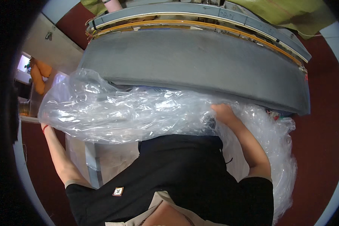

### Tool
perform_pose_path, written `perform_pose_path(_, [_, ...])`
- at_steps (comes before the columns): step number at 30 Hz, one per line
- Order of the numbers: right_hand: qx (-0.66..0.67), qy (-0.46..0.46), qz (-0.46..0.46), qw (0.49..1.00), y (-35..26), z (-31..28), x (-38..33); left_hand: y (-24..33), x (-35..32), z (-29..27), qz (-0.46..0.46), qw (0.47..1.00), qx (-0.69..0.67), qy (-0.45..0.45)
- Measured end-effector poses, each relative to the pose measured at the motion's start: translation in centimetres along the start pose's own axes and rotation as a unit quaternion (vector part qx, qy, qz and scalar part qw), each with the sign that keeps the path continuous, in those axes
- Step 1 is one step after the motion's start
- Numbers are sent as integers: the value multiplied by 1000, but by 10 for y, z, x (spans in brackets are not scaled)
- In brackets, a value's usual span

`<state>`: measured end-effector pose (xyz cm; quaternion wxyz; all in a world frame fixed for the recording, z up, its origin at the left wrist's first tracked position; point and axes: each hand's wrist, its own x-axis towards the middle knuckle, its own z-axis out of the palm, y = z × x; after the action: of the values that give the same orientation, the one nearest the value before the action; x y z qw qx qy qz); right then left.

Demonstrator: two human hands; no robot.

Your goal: Manually spreading out and arranging plastic packaging material over a product base or workbench for preparation.

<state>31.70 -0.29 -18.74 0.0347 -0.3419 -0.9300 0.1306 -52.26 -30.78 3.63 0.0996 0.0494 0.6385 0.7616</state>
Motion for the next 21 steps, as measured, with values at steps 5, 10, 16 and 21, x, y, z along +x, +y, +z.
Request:
perform_pose_path(5, [416,33,123,901,-18,-117,6,-3,-27,64,-82,996,-37,-12])
perform_pose_path(10, [442,269,70,853,-22,-257,26,30,20,59,31,998,16,-51])
perform_pose_path(16, [-52,527,-107,842,-26,-422,66,58,-143,261,480,816,284,-154])
perform_pose_path(21, [-58,506,-132,851,-90,-443,77,79,-381,370,457,779,30,-427])
